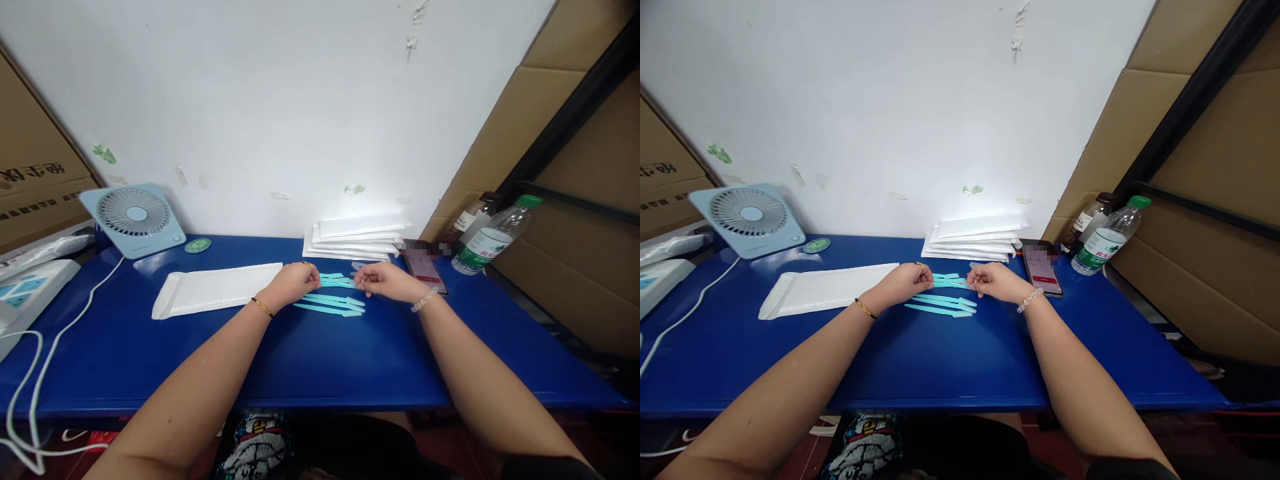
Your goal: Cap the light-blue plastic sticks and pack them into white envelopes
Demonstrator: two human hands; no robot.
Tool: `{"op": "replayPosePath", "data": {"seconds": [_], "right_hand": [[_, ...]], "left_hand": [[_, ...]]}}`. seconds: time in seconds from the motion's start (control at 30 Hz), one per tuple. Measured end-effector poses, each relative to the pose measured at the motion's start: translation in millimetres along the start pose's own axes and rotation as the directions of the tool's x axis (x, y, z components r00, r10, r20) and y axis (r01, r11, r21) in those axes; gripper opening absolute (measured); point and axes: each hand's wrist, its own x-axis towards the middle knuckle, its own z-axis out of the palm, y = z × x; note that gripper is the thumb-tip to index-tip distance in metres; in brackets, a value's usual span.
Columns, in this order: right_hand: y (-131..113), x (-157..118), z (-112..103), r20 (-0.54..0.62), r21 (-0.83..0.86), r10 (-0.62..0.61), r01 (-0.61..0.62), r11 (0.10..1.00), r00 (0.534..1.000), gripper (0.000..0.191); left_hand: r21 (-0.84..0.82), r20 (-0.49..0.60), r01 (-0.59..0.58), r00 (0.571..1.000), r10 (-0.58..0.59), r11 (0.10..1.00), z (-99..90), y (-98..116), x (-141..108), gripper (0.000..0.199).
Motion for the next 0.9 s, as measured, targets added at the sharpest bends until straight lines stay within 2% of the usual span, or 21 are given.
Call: {"op": "replayPosePath", "data": {"seconds": [0.1, 0.27, 0.3, 0.37, 0.43, 0.5, 0.63, 0.8, 0.9], "right_hand": [[1, 2, 4, 0.023, 0.042, -0.004, 0.003, 0.999, 1.000, 0.028], [-3, 0, 7, 0.127, 0.070, -0.012, 0.004, 0.998, 0.992, 0.026], [-2, 0, 5, 0.107, 0.038, -0.015, 0.011, 0.999, 0.994, 0.024], [2, 0, 0, -0.039, -0.091, -0.019, 0.015, 0.996, 0.999, 0.021], [11, 3, -5, -0.236, -0.266, -0.049, -0.016, 0.964, 0.971, 0.017], [21, 7, -7, -0.342, -0.401, -0.105, -0.044, 0.915, 0.934, 0.017], [31, 17, -1, -0.287, -0.534, -0.182, 0.001, 0.845, 0.940, 0.015], [25, 21, 8, -0.274, -0.652, -0.145, -0.073, 0.755, 0.951, 0.009], [24, 19, 6, -0.288, -0.605, -0.155, -0.054, 0.794, 0.945, 0.008]], "left_hand": [[-0.018, 0.007, -0.010, 1.000, 0.010, 1.000, 1.1, 4, -1, 0.019], [-0.017, 0.100, -0.047, 0.994, 0.049, 0.999, -0.4, 14, -5, 0.016], [-0.006, 0.102, -0.053, 0.993, 0.054, 0.999, -0.6, 14, -6, 0.017], [0.037, 0.064, -0.059, 0.996, 0.056, 0.998, -0.1, 13, -5, 0.019], [0.124, -0.009, -0.055, 0.998, 0.057, 0.991, 1.5, 8, -3, 0.019], [0.228, -0.067, -0.042, 0.996, 0.058, 0.973, 3.5, 2, -1, 0.020], [0.323, -0.081, -0.028, 0.995, 0.057, 0.946, 5.8, -5, 3, 0.020], [0.273, -0.071, 0.019, 0.997, 0.000, 0.962, 5.9, -5, 4, 0.017], [0.190, -0.061, 0.047, 0.997, -0.036, 0.981, 6.2, -6, 4, 0.012]]}}
